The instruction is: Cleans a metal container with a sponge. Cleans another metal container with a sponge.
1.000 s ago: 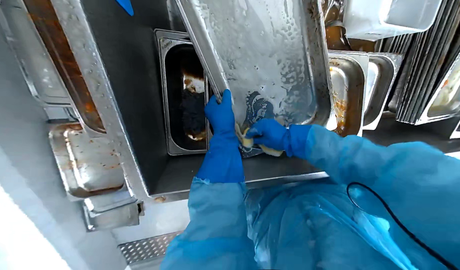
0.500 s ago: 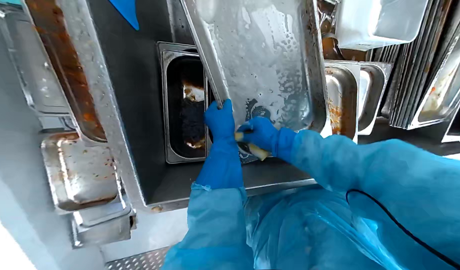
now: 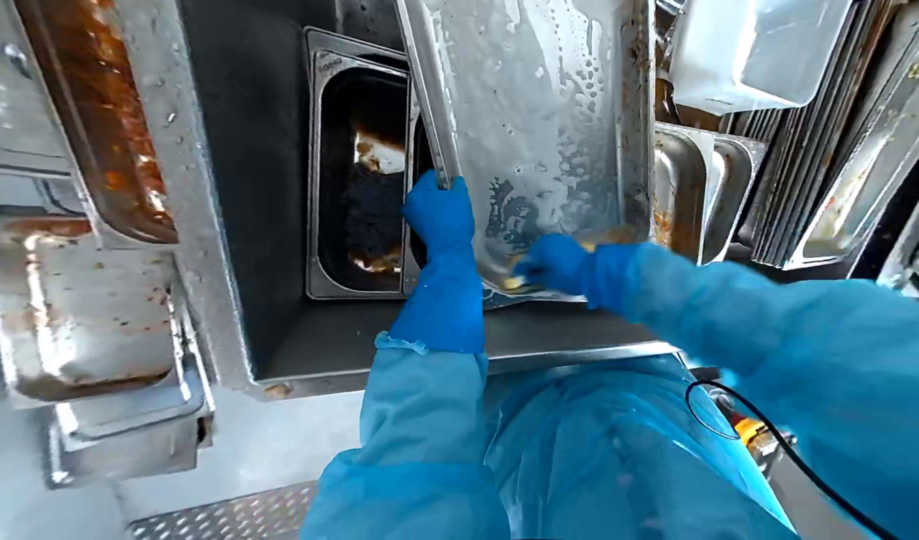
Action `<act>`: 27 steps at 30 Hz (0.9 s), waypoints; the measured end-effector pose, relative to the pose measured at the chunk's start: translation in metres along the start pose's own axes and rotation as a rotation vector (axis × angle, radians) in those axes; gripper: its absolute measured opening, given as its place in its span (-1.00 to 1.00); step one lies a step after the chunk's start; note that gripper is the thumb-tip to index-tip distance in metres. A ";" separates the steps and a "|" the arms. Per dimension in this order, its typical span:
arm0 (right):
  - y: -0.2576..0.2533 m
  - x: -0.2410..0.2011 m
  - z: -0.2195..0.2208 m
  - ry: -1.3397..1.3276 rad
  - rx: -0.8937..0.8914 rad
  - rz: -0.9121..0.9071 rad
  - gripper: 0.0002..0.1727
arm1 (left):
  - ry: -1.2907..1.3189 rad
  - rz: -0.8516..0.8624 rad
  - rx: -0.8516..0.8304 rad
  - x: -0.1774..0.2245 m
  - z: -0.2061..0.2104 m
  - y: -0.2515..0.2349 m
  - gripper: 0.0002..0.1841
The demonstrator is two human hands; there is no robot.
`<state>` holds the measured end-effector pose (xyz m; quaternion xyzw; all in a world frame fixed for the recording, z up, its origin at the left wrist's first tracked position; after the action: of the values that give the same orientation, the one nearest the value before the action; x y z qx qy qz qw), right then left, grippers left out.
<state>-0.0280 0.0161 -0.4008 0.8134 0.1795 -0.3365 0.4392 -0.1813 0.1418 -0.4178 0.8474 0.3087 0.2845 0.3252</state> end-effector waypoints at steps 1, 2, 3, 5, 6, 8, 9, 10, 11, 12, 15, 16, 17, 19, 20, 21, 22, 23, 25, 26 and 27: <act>-0.019 -0.012 0.004 -0.034 0.020 -0.038 -0.73 | -0.002 -0.006 0.004 -0.001 0.002 0.002 -0.74; -0.029 -0.019 0.004 -0.010 -0.031 -0.072 -0.73 | -0.011 0.001 0.011 -0.002 0.002 0.003 -0.74; -0.028 -0.021 0.000 0.080 -0.131 -0.089 -0.74 | -0.025 0.014 0.012 0.000 0.002 0.001 -0.74; -0.008 -0.017 -0.005 0.321 -0.342 -0.089 -0.79 | -0.048 0.031 0.009 -0.001 0.003 0.002 -0.73; -0.001 -0.014 -0.004 0.393 -0.367 -0.095 -0.79 | -0.048 0.030 0.008 -0.001 0.004 0.003 -0.73; -0.011 -0.018 0.003 0.405 -0.304 -0.085 -0.78 | -0.015 0.004 0.022 0.001 0.003 0.006 -0.72; -0.023 -0.024 0.006 0.353 -0.234 -0.063 -0.76 | 0.009 -0.014 0.020 0.003 0.002 0.007 -0.69; -0.034 -0.031 0.007 0.285 -0.189 -0.031 -0.74 | 0.028 -0.028 0.018 0.005 0.001 0.007 -0.67; -0.037 -0.038 0.003 0.212 -0.210 0.029 -0.69 | 0.035 -0.035 0.014 0.004 0.001 0.008 -0.67; -0.034 -0.046 -0.006 0.172 -0.316 0.114 -0.65 | 0.028 -0.031 0.009 0.003 0.000 0.007 -0.68; -0.001 -0.031 -0.019 0.340 -0.515 0.065 -0.76 | -0.036 0.005 -0.005 0.002 0.002 0.003 -0.73; 0.005 -0.018 -0.015 0.383 -0.433 -0.032 -0.81 | -0.039 0.006 -0.007 0.003 0.002 0.003 -0.74; 0.005 -0.010 -0.008 0.376 -0.343 -0.091 -0.82 | -0.033 0.001 -0.008 0.004 0.003 0.004 -0.75; -0.015 -0.013 0.000 0.182 -0.161 -0.054 -0.77 | -0.034 0.003 -0.012 0.006 0.004 0.004 -0.76; -0.028 -0.016 0.002 0.039 -0.056 -0.014 -0.75 | -0.053 0.008 -0.023 0.008 0.006 0.004 -0.75; -0.034 -0.016 0.003 -0.064 0.007 0.006 -0.73 | -0.075 0.009 -0.035 0.009 0.007 0.004 -0.74; -0.032 -0.012 0.002 -0.116 0.009 0.013 -0.72 | -0.077 0.011 -0.039 0.009 0.007 0.003 -0.74; -0.021 -0.005 0.000 -0.105 -0.033 0.018 -0.71 | -0.069 0.017 -0.039 0.009 0.007 0.002 -0.75; 0.018 0.010 -0.012 0.031 -0.176 0.083 -0.67 | -0.065 0.028 -0.044 0.008 0.006 0.001 -0.75; 0.042 0.012 -0.024 0.119 -0.302 0.178 -0.62 | -0.061 0.033 -0.043 0.009 0.006 0.001 -0.76; 0.065 0.006 -0.036 0.191 -0.516 0.326 -0.54 | -0.057 0.031 -0.044 0.009 0.005 0.003 -0.76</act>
<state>0.0282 0.0106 -0.3522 0.7212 0.1668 -0.1272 0.6602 -0.1710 0.1445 -0.4168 0.8525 0.2797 0.2721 0.3478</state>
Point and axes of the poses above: each hand's wrist, its own y-axis away from the middle knuckle, its own z-axis out of the palm, x = y × z, the point moved 6 cm from there along -y, towards the middle knuckle, and after that the axes turned 13 degrees about -z, right-handed, at the moved point
